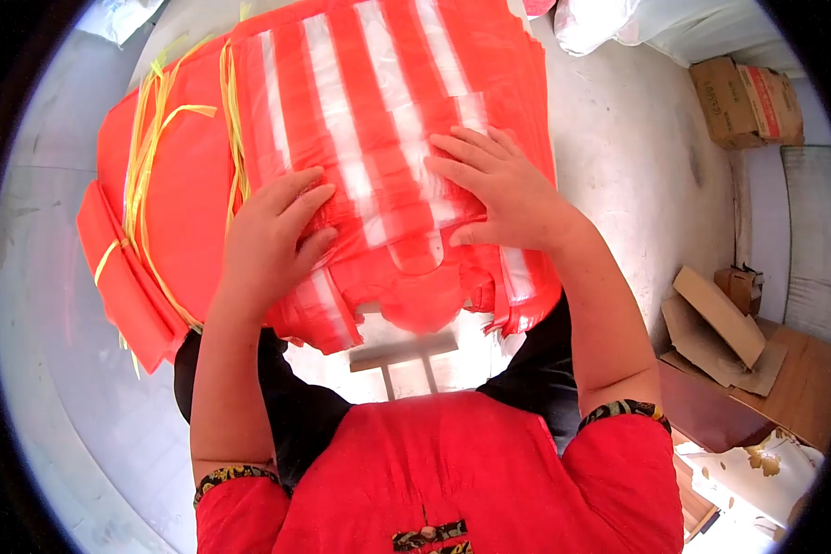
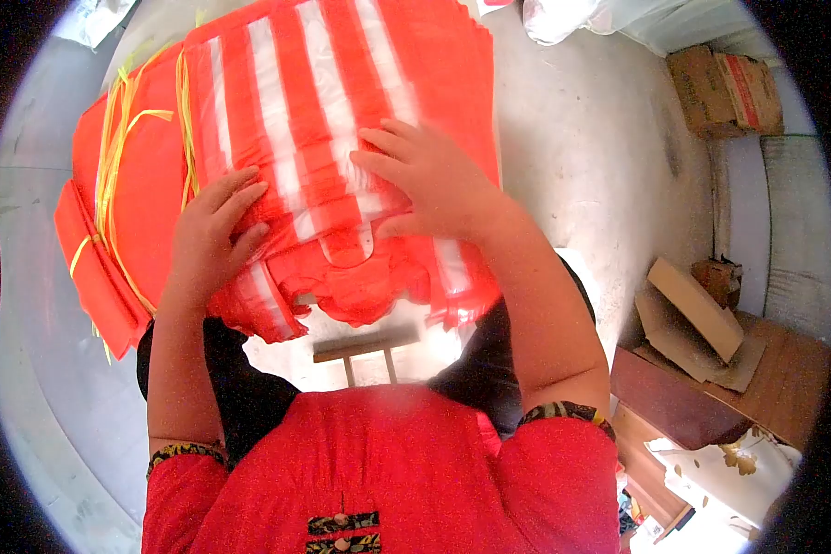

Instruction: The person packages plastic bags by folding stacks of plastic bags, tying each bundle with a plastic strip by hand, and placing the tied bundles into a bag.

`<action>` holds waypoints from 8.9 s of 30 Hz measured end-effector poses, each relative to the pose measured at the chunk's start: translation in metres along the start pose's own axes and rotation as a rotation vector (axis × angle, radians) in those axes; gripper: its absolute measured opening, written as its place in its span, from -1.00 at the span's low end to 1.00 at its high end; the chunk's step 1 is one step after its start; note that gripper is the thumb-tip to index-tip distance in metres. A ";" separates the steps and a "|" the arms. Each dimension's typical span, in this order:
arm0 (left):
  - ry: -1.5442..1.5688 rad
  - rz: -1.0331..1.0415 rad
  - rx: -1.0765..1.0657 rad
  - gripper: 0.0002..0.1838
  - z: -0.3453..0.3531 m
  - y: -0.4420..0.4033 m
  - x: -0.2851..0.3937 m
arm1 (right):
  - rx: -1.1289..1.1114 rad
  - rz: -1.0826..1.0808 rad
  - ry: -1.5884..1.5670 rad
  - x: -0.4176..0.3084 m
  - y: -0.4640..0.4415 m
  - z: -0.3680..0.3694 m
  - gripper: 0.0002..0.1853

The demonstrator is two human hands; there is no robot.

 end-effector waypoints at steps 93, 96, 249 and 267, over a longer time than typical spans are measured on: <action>-0.098 0.032 -0.089 -0.34 0.014 -0.014 0.017 | 0.070 0.051 0.211 0.006 -0.025 0.021 -0.24; -0.038 0.015 -0.106 -0.27 0.008 -0.011 0.018 | 0.126 0.042 0.282 0.001 -0.023 0.015 -0.23; 0.249 0.166 0.385 -0.76 0.013 -0.017 0.062 | 0.316 -0.048 -0.347 -0.051 -0.051 0.021 -0.80; 0.367 -0.197 0.306 -0.84 0.028 -0.038 0.050 | 0.420 0.218 -0.605 -0.051 -0.044 0.032 -0.82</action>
Point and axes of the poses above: each hand's wrist, its own y-axis away from the middle knuckle, its own z-axis out of the palm, x = y × z, the point moved 2 cm from there along -y, towards the middle knuckle, and after that the axes turned 4 degrees about x, right-handed, at the moved point
